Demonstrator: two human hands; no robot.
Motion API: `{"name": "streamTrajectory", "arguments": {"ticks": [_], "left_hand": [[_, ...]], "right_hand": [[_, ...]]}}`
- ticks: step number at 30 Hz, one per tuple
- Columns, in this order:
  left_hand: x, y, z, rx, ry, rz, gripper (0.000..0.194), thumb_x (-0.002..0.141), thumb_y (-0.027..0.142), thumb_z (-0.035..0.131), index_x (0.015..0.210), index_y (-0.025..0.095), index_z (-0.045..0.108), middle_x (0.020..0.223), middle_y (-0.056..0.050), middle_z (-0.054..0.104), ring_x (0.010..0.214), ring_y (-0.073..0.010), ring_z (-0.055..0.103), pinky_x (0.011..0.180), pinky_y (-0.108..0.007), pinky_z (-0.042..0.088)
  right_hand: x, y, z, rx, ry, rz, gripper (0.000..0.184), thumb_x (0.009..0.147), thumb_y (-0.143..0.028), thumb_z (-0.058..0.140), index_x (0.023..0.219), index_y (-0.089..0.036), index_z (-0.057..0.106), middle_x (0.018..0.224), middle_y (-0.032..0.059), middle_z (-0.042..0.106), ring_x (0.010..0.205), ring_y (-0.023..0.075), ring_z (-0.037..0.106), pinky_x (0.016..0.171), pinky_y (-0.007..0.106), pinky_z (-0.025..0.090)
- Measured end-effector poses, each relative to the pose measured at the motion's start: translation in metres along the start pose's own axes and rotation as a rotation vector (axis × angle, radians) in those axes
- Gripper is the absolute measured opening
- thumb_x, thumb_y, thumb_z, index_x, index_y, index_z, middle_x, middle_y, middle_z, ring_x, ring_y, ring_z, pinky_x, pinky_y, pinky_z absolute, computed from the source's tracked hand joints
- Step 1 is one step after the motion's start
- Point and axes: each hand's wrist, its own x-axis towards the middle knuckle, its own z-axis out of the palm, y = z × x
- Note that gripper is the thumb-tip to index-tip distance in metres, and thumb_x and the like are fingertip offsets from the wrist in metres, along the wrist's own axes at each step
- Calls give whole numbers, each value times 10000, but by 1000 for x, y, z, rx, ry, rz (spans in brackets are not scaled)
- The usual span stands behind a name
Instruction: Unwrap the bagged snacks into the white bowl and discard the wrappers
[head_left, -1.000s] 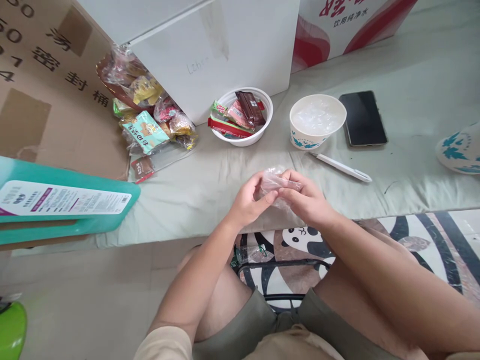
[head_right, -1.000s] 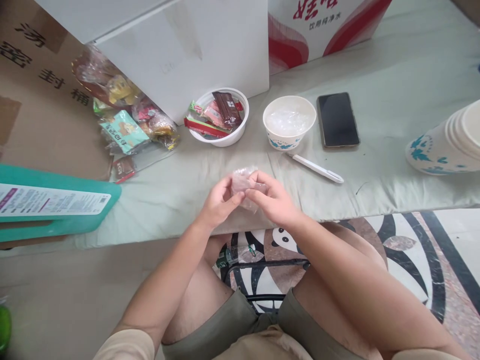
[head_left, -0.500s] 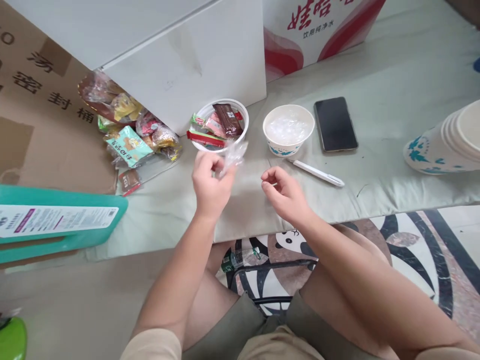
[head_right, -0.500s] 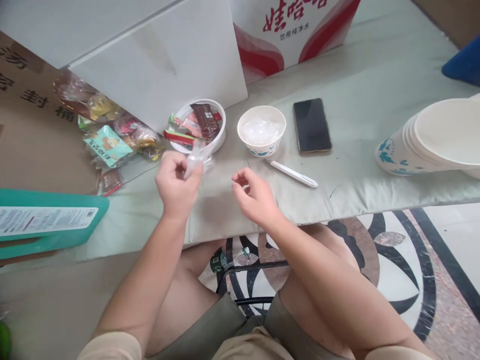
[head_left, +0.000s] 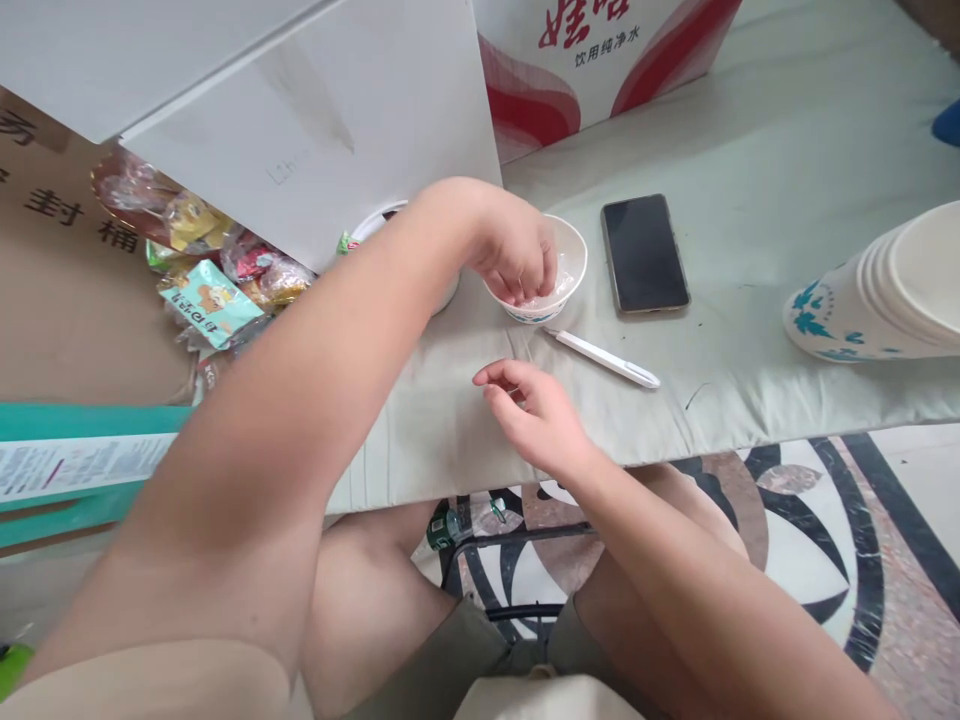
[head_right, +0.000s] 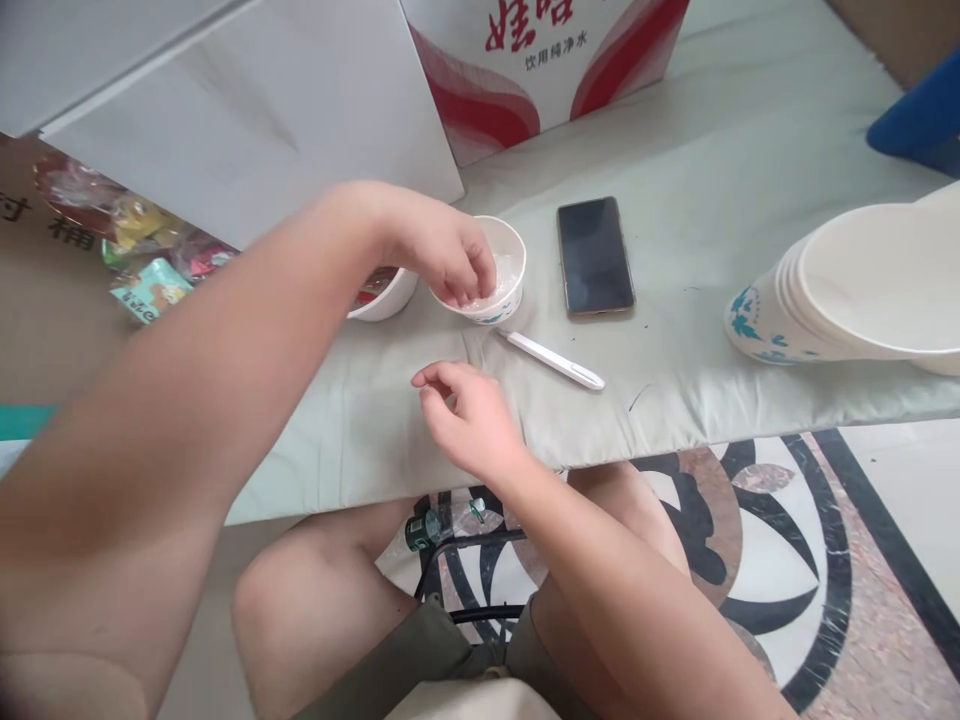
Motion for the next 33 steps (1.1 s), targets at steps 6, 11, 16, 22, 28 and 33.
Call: {"name": "streamTrajectory", "arguments": {"ticks": [6,11,16,22,28,33], "left_hand": [[13,10,8,888,-288,169,172,651,96,800,611,175,653,645,-13,544,1043,-350,662,1026,-485,446],[18,10,26,1052,-370,99,181,733,67,713,893,139,757,978,-104,717,1101,-325,660,1057,-479,462],[30,1,35,1097,-381,169,430,759,88,707,1182,150,751,1229,-102,727,1238,-308,623,1110,-374,435],[41,-7,47,1124,-345,212,594,782,104,710,1373,132,668,1339,-155,705,1258,-345,635,1113,-411,460],[31,5,36,965,-398,90,377,700,-9,720,1048,114,795,1207,-156,751,1283,-361,608,1173,-484,388],[6,30,-9,682,-371,0,293,628,-74,726,735,197,756,689,-11,689,1031,-317,717,1054,-472,473]], "right_hand": [[2,1,4,1,-14,-21,183,857,-262,508,889,-198,676,850,15,691,724,141,580,709,306,445],[6,-3,0,50,59,19,167,849,-292,514,860,-202,654,770,-7,646,629,121,532,620,290,412],[16,-6,-11,187,257,-30,101,815,-271,543,873,-215,606,762,-18,614,654,119,545,642,285,436],[33,-2,-22,385,412,36,93,769,-233,545,861,-234,539,727,-44,521,632,104,503,628,269,418],[31,-3,-20,397,377,38,76,752,-238,534,826,-226,525,713,-49,479,614,96,471,622,264,408],[25,-3,-23,353,379,55,60,770,-233,522,828,-233,511,710,-40,486,615,105,481,622,269,406]]}}
